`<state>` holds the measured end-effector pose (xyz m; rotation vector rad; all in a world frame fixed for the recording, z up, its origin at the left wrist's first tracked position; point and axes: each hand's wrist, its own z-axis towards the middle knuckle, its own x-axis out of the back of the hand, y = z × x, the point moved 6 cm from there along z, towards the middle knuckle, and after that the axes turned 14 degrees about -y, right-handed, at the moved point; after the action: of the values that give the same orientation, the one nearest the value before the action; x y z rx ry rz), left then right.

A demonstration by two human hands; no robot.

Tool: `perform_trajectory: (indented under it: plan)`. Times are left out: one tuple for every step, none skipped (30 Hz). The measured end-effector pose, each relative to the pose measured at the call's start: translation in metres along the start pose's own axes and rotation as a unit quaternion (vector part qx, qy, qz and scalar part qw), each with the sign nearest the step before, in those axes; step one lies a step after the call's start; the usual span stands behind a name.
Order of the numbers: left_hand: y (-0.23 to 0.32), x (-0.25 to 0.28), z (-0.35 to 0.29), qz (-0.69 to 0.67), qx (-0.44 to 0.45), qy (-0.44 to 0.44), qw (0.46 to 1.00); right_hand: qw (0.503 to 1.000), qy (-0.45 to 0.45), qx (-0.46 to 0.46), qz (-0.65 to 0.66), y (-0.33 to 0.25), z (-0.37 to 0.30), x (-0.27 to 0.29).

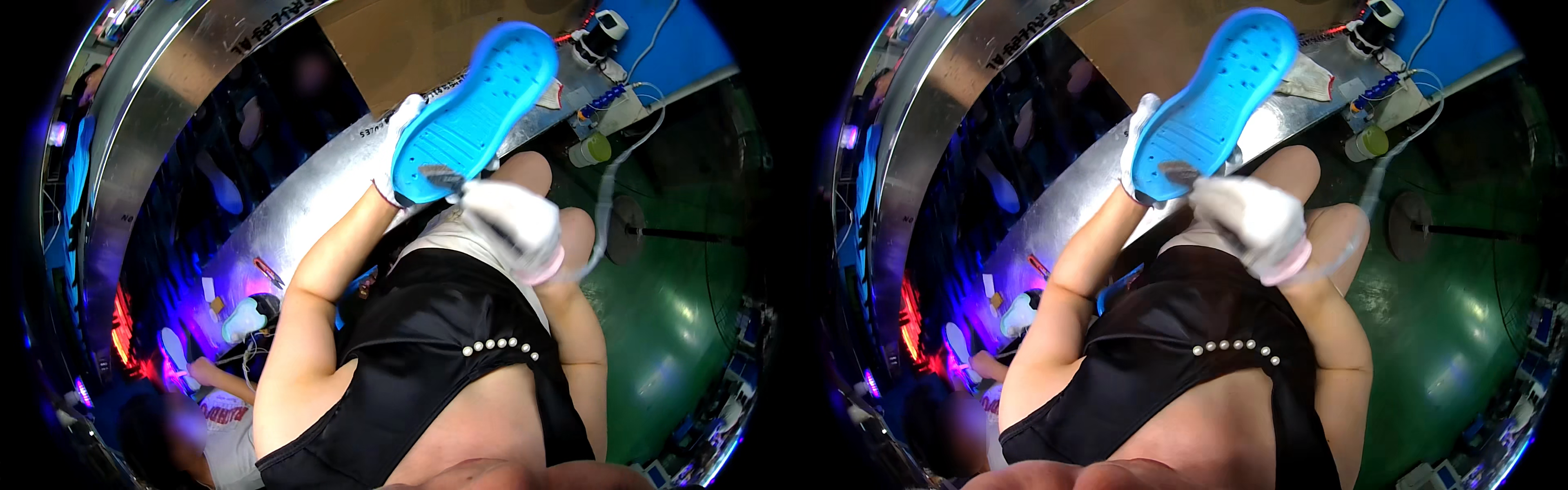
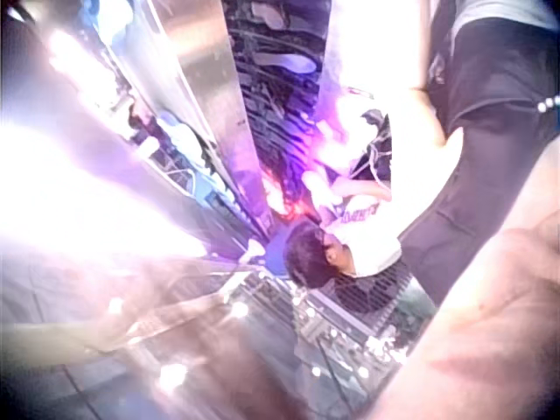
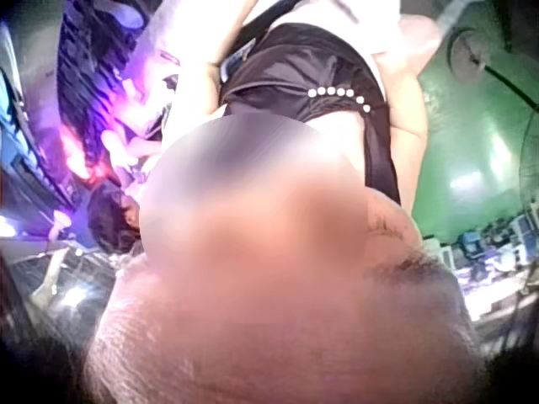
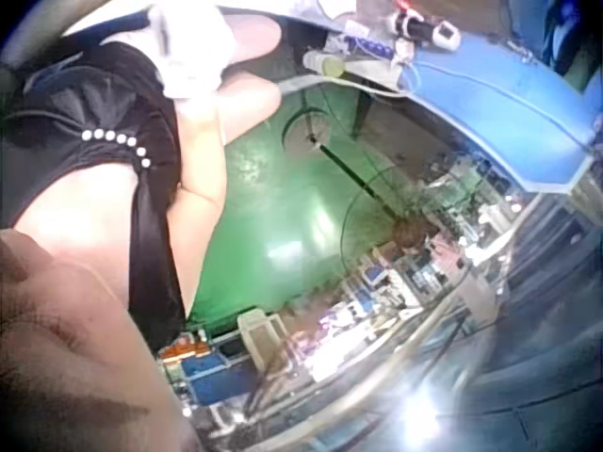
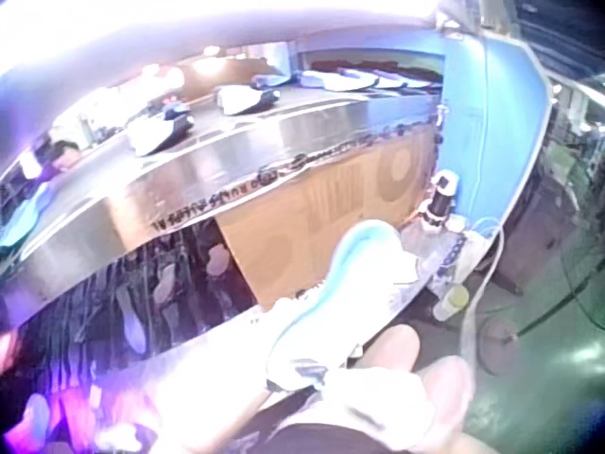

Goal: The person takes blue shoe soles from a conveyor belt and applies glue to the bottom surface using a brush connected to a supply line.

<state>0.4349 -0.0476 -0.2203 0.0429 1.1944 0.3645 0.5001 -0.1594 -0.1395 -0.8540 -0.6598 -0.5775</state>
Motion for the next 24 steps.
perform_trajectory:
  plan:
    - [0.004, 0.010, -0.007, 0.037, 0.014, 0.076, 0.996, 0.992, -0.104, -0.006, -0.076, -0.011, -0.002, -0.008]
    - [0.003, 0.009, -0.007, 0.022, 0.058, 0.052, 0.997, 0.992, -0.122, -0.014, -0.032, -0.012, 0.000, -0.007]
    - [0.008, 0.014, -0.007, 0.095, 0.057, 0.091, 0.990, 0.990, -0.139, -0.023, 0.011, -0.011, 0.001, -0.008]
    - [0.014, 0.017, -0.007, 0.168, 0.056, 0.129, 0.976, 0.988, -0.079, -0.047, 0.121, -0.001, 0.000, -0.007]
    - [0.016, 0.008, -0.003, 0.130, 0.058, 0.132, 0.981, 0.972, -0.015, -0.067, 0.224, 0.014, 0.001, -0.006]
    - [0.015, 0.000, 0.000, 0.089, 0.060, 0.138, 0.985, 0.963, 0.004, -0.096, 0.250, 0.024, 0.003, -0.007]
    - [0.019, 0.005, 0.000, 0.174, 0.065, 0.153, 0.971, 0.982, -0.059, -0.072, 0.166, 0.014, 0.004, -0.010]
    - [0.027, 0.009, -0.003, 0.263, 0.064, 0.168, 0.948, 0.989, -0.121, -0.039, 0.079, 0.000, 0.007, -0.013]
    - [0.031, 0.011, -0.004, 0.314, 0.088, 0.198, 0.925, 0.984, -0.179, -0.013, -0.007, -0.012, 0.007, -0.016]
    - [0.037, 0.013, -0.006, 0.363, 0.111, 0.227, 0.897, 0.980, -0.194, -0.022, -0.023, -0.020, 0.012, -0.011]
    - [0.034, 0.014, -0.008, 0.324, 0.134, 0.203, 0.914, 0.987, -0.144, -0.050, 0.058, -0.014, 0.012, -0.006]
    - [0.033, 0.016, -0.008, 0.283, 0.155, 0.178, 0.929, 0.983, -0.093, -0.078, 0.138, -0.003, 0.013, -0.002]
    - [0.037, 0.019, -0.008, 0.309, 0.153, 0.147, 0.927, 0.970, -0.041, -0.105, 0.216, 0.010, 0.011, 0.001]
    - [0.040, 0.021, -0.006, 0.332, 0.152, 0.114, 0.924, 0.980, -0.030, -0.099, 0.173, 0.019, 0.010, 0.002]
    - [0.051, 0.029, -0.008, 0.424, 0.120, 0.078, 0.894, 0.993, -0.075, -0.042, 0.075, 0.005, 0.013, 0.004]
    - [0.060, 0.036, -0.011, 0.511, 0.088, 0.043, 0.854, 0.990, -0.131, -0.044, 0.013, -0.010, 0.014, 0.003]
    - [0.059, 0.028, -0.009, 0.567, 0.063, -0.015, 0.821, 0.980, -0.185, -0.054, -0.049, -0.021, 0.011, -0.002]
    - [0.060, 0.020, -0.009, 0.622, 0.027, -0.068, 0.780, 0.987, -0.150, -0.033, -0.038, -0.023, 0.010, 0.001]
    - [0.062, 0.012, -0.010, 0.669, -0.015, -0.115, 0.734, 0.993, -0.110, -0.035, -0.010, -0.016, 0.011, 0.005]
    - [0.065, 0.012, -0.010, 0.650, -0.005, -0.113, 0.751, 0.997, -0.071, -0.038, 0.018, -0.002, 0.012, 0.011]
    - [0.067, 0.007, -0.010, 0.677, 0.008, -0.108, 0.728, 0.998, -0.030, -0.042, 0.046, 0.008, 0.010, 0.016]
    - [0.068, 0.001, -0.010, 0.701, 0.022, -0.103, 0.705, 0.996, -0.038, -0.038, 0.067, 0.011, 0.006, 0.014]
    - [0.070, -0.002, -0.013, 0.725, 0.035, -0.097, 0.681, 0.996, -0.090, -0.017, 0.019, -0.003, 0.010, 0.014]
    - [0.072, 0.003, -0.013, 0.741, 0.072, -0.078, 0.663, 0.990, -0.134, -0.028, -0.042, -0.020, 0.013, 0.015]
